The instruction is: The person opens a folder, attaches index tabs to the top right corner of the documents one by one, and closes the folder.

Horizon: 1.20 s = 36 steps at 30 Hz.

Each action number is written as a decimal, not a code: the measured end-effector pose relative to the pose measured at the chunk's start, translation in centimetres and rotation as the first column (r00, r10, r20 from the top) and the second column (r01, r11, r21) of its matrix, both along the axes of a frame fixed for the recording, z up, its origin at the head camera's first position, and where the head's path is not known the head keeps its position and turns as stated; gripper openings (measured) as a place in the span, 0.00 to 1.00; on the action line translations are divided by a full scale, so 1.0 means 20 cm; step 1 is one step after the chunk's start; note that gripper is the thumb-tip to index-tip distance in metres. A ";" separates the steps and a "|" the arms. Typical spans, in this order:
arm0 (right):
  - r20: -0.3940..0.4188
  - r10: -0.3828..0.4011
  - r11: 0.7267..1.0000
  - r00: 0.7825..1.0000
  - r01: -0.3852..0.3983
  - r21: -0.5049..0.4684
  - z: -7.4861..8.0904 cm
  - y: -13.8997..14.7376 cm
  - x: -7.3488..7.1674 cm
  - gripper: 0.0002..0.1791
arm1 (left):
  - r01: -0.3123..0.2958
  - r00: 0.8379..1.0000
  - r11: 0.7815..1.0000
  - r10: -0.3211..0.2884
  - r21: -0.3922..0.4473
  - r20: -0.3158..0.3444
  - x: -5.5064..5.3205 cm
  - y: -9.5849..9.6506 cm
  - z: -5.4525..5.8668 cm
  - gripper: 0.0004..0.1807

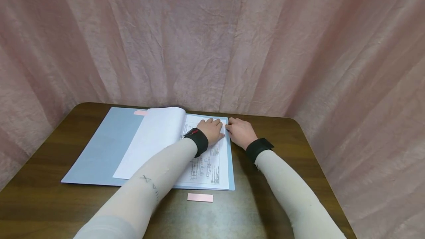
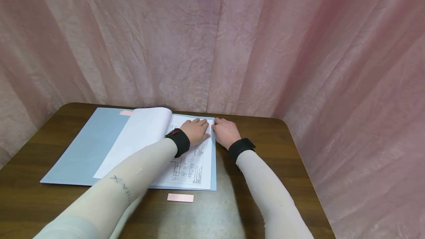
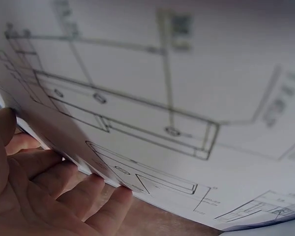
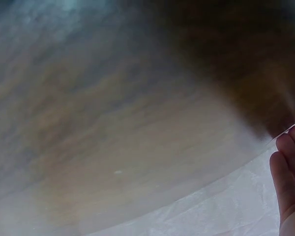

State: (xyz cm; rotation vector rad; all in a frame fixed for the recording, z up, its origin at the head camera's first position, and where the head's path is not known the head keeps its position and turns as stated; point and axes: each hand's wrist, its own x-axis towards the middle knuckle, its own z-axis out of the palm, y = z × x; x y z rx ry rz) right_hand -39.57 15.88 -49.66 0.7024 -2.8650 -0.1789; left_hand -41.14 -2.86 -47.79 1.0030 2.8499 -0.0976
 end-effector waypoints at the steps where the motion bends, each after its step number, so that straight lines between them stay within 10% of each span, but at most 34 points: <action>1: -0.003 0.000 1.000 1.000 0.000 0.003 0.00 0.00 0.00 0.11 | -0.004 1.000 1.000 0.004 0.004 0.002 0.00 0.00 0.00 0.35; 22: 0.004 -0.010 1.000 1.000 0.010 -0.004 0.03 -0.01 0.00 0.11 | 0.034 0.999 0.997 -0.034 -0.068 -0.004 0.01 -0.02 -0.06 0.40; 36: 0.013 -0.005 1.000 1.000 0.005 0.000 0.02 -0.03 -0.01 0.12 | -0.021 1.000 1.000 0.021 -0.008 -0.023 0.07 -0.05 0.05 0.37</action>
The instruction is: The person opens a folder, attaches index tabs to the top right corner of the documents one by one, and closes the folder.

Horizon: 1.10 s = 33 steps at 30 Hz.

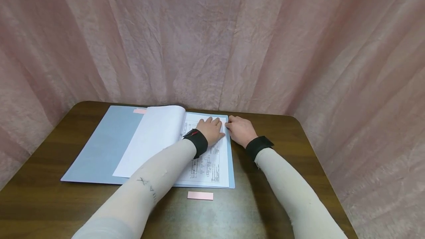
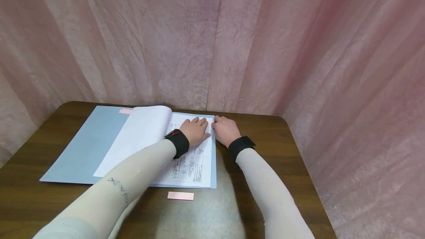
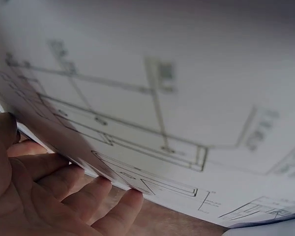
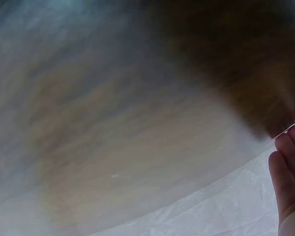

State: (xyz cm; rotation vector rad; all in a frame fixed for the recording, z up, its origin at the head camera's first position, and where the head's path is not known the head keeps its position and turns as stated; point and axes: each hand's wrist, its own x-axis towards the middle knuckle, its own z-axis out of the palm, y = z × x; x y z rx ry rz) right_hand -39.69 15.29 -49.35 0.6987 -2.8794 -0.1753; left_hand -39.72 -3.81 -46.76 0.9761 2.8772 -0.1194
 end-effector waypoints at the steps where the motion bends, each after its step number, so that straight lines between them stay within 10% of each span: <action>1: -0.001 0.004 1.000 1.000 -0.004 0.000 0.00 0.00 0.00 0.12 | 0.001 1.000 1.000 -0.001 -0.004 0.000 -0.01 0.00 -0.02 0.36; 33: 0.032 -0.018 1.000 0.999 0.019 -0.019 0.00 0.04 -0.02 0.16 | 0.031 0.999 0.999 -0.031 -0.043 -0.009 0.04 -0.04 -0.06 0.41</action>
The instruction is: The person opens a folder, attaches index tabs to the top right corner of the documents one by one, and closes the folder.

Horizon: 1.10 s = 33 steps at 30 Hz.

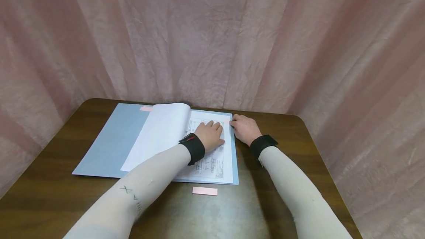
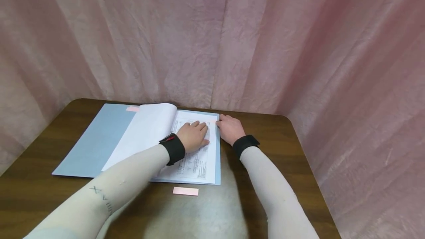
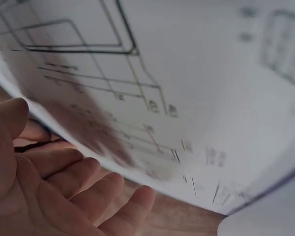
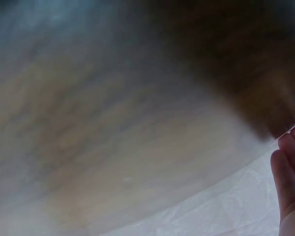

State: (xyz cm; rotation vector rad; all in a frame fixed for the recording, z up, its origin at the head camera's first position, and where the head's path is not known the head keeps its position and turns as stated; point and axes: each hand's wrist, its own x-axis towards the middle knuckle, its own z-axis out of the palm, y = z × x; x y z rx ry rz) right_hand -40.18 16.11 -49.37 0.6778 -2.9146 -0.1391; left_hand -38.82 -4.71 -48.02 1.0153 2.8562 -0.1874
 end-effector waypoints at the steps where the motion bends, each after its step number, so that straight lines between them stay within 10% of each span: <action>1: 0.001 -0.003 1.000 1.000 0.003 0.000 0.00 0.00 0.00 0.16 | 0.000 1.000 1.000 0.000 -0.007 -0.002 0.00 -0.01 0.01 0.41; 14: 0.053 -0.064 0.997 0.997 0.066 -0.048 -0.02 0.05 0.07 0.21 | 0.007 1.000 0.999 -0.006 0.042 -0.018 0.12 -0.09 0.08 0.42; 33: 0.111 0.003 0.994 0.994 0.009 -0.106 0.10 0.09 0.42 0.25 | -0.013 1.000 0.996 0.013 0.092 0.005 0.22 -0.26 0.15 0.41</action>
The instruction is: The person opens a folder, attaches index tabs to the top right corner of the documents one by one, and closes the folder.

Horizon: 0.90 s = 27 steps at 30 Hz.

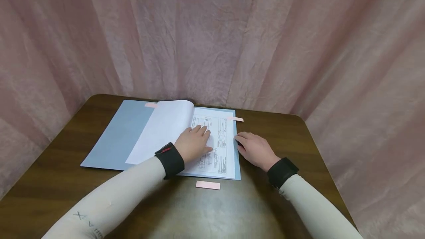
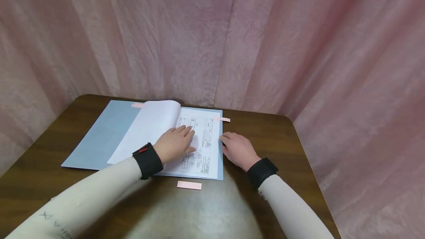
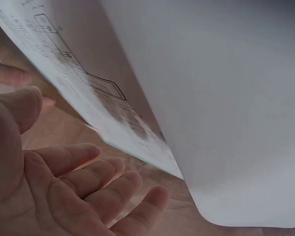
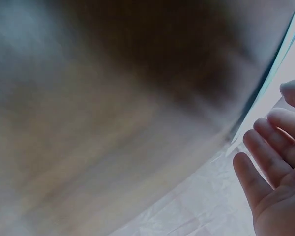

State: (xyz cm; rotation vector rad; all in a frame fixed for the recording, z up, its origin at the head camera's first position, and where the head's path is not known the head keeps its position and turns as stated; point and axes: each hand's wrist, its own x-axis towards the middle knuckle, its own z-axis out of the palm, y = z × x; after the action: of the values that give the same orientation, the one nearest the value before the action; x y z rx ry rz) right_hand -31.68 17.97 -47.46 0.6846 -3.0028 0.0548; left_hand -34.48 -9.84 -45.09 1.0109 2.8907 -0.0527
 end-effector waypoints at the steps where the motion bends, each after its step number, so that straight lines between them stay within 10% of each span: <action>1: 0.006 0.001 1.000 1.000 -0.001 0.000 0.00 0.00 0.02 0.26 | 0.005 1.000 1.000 -0.005 0.002 -0.007 0.01 -0.01 0.00 0.41; 27: -0.005 0.116 0.990 0.993 -0.116 -0.084 0.04 -0.10 0.29 0.22 | -0.093 0.995 0.970 0.099 0.226 -0.014 0.16 -0.39 0.09 0.40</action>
State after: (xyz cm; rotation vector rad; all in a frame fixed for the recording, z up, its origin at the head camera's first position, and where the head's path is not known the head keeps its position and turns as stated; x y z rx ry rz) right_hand -25.98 15.92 -46.66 0.8493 -2.9373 0.1862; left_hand -31.29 -17.61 -43.25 0.9034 3.0155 0.2770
